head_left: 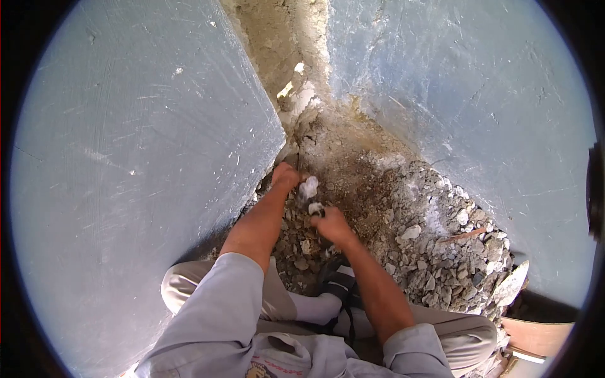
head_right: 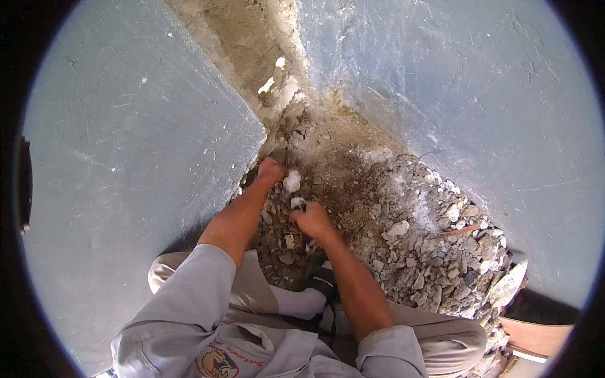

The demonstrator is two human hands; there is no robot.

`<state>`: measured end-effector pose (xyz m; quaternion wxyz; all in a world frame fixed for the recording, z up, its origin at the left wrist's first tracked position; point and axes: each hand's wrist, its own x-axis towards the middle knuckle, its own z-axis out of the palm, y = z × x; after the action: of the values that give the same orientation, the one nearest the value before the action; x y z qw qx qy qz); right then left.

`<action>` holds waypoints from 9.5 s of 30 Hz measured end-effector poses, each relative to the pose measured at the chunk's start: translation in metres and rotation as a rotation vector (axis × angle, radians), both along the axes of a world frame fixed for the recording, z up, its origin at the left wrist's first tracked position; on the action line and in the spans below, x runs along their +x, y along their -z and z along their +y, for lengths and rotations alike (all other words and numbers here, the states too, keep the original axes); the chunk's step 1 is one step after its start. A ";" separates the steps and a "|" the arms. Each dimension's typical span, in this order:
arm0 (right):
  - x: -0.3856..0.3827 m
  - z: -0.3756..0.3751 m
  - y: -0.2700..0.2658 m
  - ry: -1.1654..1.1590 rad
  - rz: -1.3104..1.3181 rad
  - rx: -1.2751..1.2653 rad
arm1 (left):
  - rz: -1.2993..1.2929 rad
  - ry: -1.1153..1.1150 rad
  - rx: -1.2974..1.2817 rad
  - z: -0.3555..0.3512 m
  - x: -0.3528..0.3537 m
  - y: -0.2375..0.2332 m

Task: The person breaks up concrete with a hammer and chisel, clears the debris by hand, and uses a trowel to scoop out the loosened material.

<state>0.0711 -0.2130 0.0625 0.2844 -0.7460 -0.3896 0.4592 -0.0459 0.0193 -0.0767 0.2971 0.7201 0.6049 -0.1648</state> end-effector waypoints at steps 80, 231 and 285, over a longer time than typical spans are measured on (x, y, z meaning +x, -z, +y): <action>0.017 0.027 -0.185 0.465 0.080 0.589 | -1.727 -1.567 -0.960 -0.054 0.087 -0.102; 0.042 -0.005 -0.053 0.455 -0.136 0.540 | -1.649 -1.572 -1.256 -0.066 0.121 -0.091; 0.038 -0.009 -0.013 0.296 -0.308 0.250 | -1.325 -1.199 -1.033 -0.063 0.091 -0.043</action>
<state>0.1095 -0.2218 0.0751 0.3760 -0.8151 -0.3685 0.2417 0.0451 -0.0433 -0.0336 0.8772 0.0309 0.4351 0.2006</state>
